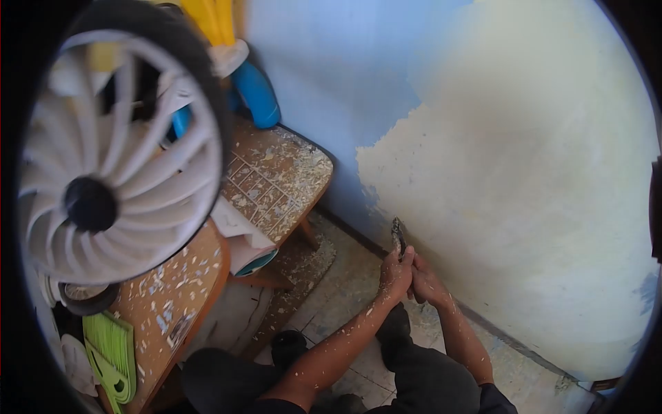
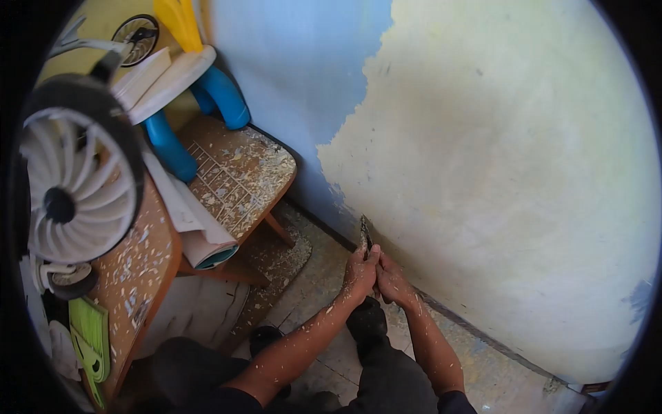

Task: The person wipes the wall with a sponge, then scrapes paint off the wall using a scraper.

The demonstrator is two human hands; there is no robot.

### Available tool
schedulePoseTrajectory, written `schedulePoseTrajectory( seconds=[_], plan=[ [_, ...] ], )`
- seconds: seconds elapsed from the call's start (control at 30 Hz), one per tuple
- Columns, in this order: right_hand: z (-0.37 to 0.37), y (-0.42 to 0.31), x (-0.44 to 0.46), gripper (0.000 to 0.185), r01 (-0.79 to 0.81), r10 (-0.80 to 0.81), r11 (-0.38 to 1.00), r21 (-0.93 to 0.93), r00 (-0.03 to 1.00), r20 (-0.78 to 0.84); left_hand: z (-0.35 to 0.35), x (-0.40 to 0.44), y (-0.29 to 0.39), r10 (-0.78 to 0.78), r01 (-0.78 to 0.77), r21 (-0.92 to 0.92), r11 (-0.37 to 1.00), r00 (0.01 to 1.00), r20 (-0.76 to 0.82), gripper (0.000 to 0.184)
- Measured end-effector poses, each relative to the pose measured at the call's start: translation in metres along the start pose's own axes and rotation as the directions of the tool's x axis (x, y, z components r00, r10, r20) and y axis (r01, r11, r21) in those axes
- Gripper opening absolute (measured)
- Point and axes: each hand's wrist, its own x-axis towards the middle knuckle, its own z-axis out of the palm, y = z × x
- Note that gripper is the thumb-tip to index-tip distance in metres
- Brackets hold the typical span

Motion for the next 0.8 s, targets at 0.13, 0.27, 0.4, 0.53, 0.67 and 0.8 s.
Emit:
schedulePoseTrajectory(
  seconds=[0.13, 0.27, 0.4, 0.53, 0.67, 0.8],
  plan=[
    [0.01, 0.027, 0.015, 0.033, 0.014, -0.002, 0.981, 0.196, 0.998, -0.061, 0.003, 0.012, -0.019, 0.059, -0.058, 0.029, 0.998, 0.997, -0.046, 0.038],
    [0.019, 0.031, 0.013, 0.031, 0.157, -0.109, 0.97, 0.188, 0.964, -0.243, 0.015, 0.003, -0.022, 0.048, -0.056, -0.061, 0.997, 0.991, -0.124, 0.042],
    [0.02, 0.019, 0.022, 0.033, 0.177, -0.151, 0.982, 0.06, 0.941, -0.302, 0.006, 0.016, -0.002, -0.006, 0.001, -0.04, 0.999, 0.993, -0.122, 0.039],
    [0.044, 0.044, 0.043, 0.034, 0.353, -0.315, 0.935, 0.04, 0.874, -0.369, -0.018, 0.03, -0.032, -0.084, 0.086, -0.256, 0.963, 0.996, 0.017, 0.04],
    [0.045, 0.028, 0.019, 0.031, 0.306, -0.233, 0.943, 0.128, 0.887, -0.398, -0.007, 0.005, -0.01, -0.008, 0.009, -0.041, 0.999, 1.0, 0.028, 0.039],
    [0.048, 0.051, 0.047, 0.034, 0.376, -0.323, 0.923, 0.083, 0.872, -0.367, -0.013, 0.03, -0.026, -0.052, 0.047, -0.209, 0.977, 0.999, -0.016, 0.034]
  ],
)
